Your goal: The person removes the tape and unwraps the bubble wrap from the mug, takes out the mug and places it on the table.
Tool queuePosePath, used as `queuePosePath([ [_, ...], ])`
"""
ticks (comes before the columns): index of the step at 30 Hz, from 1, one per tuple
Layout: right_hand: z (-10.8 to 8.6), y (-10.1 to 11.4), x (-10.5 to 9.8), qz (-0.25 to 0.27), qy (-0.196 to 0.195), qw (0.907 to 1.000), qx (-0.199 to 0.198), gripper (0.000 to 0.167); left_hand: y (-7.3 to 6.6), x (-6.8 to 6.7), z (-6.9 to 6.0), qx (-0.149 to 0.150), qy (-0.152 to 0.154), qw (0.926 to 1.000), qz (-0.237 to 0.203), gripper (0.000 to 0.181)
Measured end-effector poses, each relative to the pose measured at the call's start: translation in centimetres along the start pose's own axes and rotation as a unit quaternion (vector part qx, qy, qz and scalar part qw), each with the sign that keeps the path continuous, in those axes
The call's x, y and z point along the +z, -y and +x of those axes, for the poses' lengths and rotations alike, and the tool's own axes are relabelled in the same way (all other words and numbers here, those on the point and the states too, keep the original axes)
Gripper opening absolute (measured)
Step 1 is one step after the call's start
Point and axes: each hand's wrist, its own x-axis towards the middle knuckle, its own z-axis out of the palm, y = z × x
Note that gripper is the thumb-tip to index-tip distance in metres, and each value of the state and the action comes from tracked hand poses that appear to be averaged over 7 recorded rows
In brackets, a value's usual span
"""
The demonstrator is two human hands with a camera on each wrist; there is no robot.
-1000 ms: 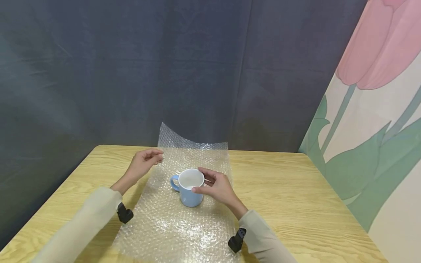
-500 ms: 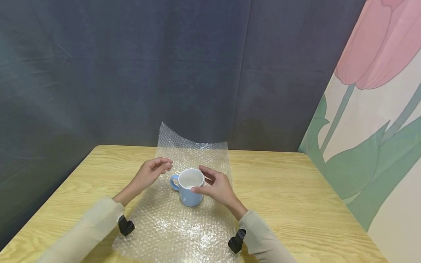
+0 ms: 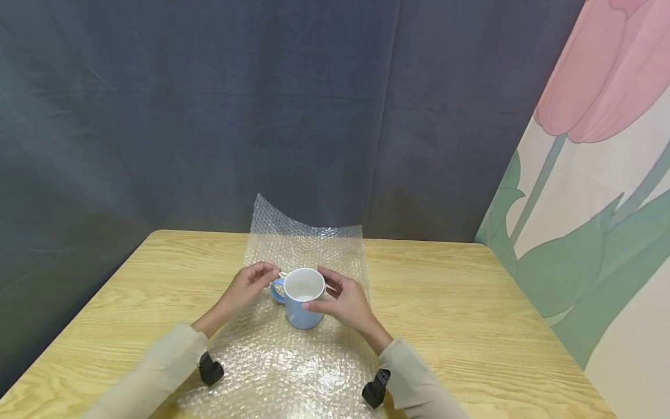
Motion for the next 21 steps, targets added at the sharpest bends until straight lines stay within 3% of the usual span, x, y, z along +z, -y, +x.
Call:
queuePosePath([
  [6,-0.1,-0.1,0.2,0.001,0.002,1.0,-0.003,0.079,0.4,0.7,0.2,-0.03,0.013,0.9992,-0.021,0.025],
  [21,-0.3,-0.9,0.7,0.012,-0.012,0.9998,0.004,0.08,1.3,1.5,0.9,-0.047,0.03,0.9961,-0.069,0.025],
])
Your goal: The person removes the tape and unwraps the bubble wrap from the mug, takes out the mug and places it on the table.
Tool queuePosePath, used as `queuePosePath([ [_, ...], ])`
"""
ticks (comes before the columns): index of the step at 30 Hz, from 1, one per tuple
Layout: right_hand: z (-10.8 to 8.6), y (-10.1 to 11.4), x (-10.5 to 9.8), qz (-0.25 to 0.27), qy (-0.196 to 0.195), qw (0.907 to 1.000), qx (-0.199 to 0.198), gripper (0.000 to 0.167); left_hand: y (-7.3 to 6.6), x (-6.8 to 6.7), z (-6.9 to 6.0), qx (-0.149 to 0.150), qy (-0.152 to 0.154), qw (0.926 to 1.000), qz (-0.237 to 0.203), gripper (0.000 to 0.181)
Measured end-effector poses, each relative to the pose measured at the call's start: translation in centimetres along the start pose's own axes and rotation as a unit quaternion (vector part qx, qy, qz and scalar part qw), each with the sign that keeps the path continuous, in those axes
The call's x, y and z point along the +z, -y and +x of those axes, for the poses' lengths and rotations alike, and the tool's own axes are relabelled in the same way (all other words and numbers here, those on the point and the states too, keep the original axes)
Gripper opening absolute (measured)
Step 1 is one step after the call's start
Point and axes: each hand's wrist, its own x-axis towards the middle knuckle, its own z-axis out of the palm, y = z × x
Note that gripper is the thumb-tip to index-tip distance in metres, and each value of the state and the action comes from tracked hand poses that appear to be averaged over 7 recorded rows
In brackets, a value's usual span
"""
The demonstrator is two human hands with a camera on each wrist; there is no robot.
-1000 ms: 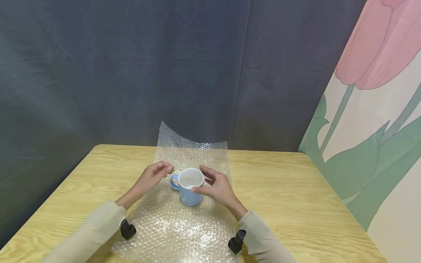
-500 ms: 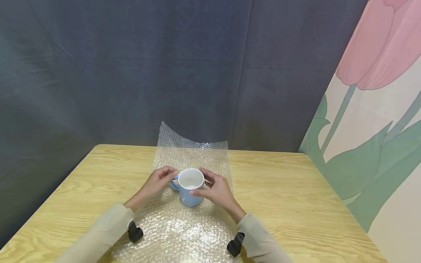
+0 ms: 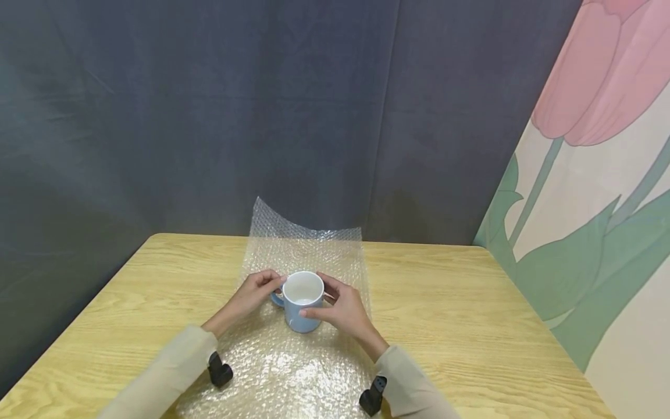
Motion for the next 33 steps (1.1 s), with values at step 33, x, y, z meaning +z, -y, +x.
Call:
queuePosePath([
  [33,-0.3,2.1,-0.7,-0.014,0.009,0.9994,-0.03,0.072,-2.4,-0.3,-0.6,0.015,0.067,0.9967,-0.042,0.029],
])
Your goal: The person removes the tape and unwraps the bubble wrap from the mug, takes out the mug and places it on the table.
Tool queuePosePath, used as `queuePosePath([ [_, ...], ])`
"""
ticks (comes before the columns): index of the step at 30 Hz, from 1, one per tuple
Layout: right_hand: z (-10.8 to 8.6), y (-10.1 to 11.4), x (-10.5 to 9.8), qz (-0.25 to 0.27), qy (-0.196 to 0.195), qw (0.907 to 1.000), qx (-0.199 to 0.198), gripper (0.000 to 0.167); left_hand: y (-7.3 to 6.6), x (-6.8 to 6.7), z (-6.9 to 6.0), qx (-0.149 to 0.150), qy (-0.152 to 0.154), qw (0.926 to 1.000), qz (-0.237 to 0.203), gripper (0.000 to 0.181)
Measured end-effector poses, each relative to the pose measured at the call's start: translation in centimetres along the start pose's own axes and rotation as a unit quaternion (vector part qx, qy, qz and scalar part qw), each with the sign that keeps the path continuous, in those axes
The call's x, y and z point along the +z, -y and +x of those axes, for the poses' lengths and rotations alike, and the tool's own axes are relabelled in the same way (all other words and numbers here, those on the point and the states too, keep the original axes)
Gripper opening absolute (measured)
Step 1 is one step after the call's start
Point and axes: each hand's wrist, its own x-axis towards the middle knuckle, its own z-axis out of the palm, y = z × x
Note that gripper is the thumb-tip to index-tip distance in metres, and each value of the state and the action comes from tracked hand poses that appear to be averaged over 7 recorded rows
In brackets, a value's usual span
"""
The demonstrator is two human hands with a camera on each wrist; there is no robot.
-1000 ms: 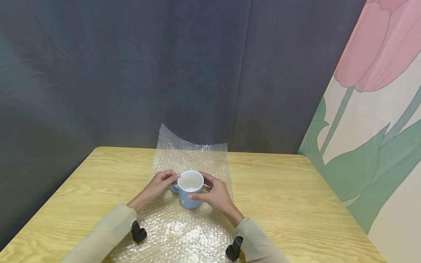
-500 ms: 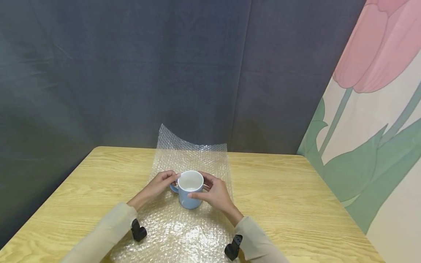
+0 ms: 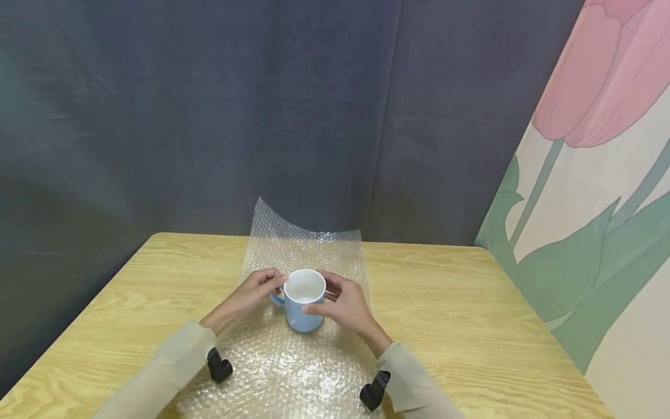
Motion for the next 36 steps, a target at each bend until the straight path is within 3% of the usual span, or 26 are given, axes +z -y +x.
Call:
queuePosePath([
  [5,0.0,0.9,-0.3,-0.001,0.006,1.0,0.002,0.072,-0.4,-0.2,0.0,0.014,0.012,0.9997,-0.016,0.025],
  [13,0.3,1.4,-0.8,-0.009,0.017,0.9997,-0.012,0.07,-1.4,-0.3,-0.3,0.025,0.01,0.9992,-0.029,0.037],
  [26,0.9,3.4,-0.9,-0.015,0.041,0.9985,-0.033,0.069,-3.4,-0.3,-1.2,0.025,-0.038,0.9974,-0.055,0.035],
  [36,1.8,5.3,0.0,0.004,0.063,0.997,-0.044,0.071,-4.9,-0.6,-2.7,0.028,-0.098,0.9885,-0.112,0.034],
])
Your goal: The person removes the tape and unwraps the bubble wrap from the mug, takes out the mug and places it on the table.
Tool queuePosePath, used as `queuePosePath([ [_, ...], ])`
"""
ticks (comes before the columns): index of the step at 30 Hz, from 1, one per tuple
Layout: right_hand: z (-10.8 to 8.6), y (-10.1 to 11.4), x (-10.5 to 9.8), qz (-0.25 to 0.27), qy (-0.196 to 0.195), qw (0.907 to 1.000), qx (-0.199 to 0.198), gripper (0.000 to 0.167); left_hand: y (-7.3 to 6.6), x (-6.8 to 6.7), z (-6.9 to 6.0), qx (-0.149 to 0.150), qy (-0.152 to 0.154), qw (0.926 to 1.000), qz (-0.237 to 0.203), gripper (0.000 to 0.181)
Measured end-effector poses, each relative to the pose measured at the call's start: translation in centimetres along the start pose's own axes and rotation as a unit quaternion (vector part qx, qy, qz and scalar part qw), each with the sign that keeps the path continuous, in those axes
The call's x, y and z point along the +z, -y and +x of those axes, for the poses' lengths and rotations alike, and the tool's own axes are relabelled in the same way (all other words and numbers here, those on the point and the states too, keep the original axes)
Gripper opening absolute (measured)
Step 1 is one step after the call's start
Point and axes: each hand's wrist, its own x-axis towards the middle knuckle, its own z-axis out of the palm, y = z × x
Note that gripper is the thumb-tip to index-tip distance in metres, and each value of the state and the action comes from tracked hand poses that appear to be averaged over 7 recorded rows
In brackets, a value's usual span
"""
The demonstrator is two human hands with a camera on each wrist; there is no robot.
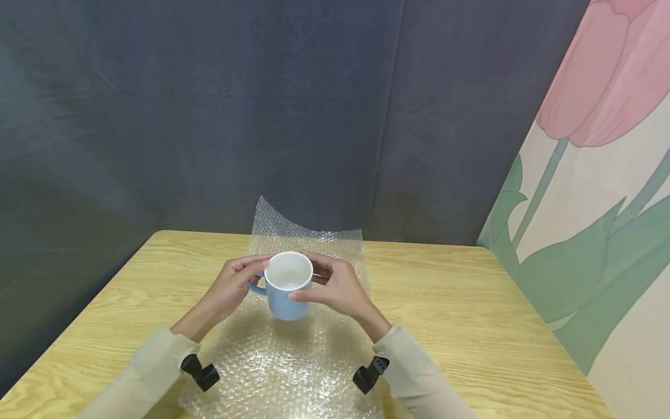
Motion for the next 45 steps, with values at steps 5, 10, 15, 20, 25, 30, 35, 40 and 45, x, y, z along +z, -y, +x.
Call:
queuePosePath([
  [5,0.7,0.6,0.7,0.018,0.006,0.9998,-0.002,0.07,-0.6,-0.4,-0.7,-0.006,-0.031,0.9993,-0.019,0.034],
  [10,1.5,1.0,1.4,0.031,0.009,0.9995,-0.006,0.07,-1.1,-0.9,-1.2,-0.018,-0.073,0.996,-0.048,0.026],
  [15,2.5,1.3,2.2,0.037,0.018,0.9991,-0.013,0.071,-1.7,-1.5,-1.8,-0.022,-0.105,0.992,-0.067,0.015],
  [20,3.4,1.6,3.0,0.03,0.03,0.9991,-0.009,0.071,-2.2,-2.2,-2.5,-0.016,-0.13,0.9878,-0.084,0.016],
  [25,4.2,2.0,4.0,0.022,0.041,0.9989,-0.01,0.071,-2.6,-3.1,-3.2,-0.007,-0.138,0.9859,-0.095,0.016],
  [30,5.1,2.3,5.0,0.025,0.04,0.9989,-0.005,0.068,-2.9,-4.0,-3.8,-0.007,-0.16,0.9818,-0.103,0.02],
  [35,5.8,2.4,6.0,0.034,0.041,0.9985,-0.011,0.066,-3.1,-4.6,-4.1,-0.006,-0.194,0.9739,-0.117,0.024],
  [40,6.4,2.4,6.8,0.039,0.043,0.9982,-0.012,0.067,-3.2,-5.1,-4.3,0.004,-0.218,0.9684,-0.12,0.025],
  [45,6.6,3.8,7.5,0.042,0.047,0.998,-0.008,0.065,-3.3,-5.7,-4.4,0.01,-0.245,0.9621,-0.119,0.022],
])
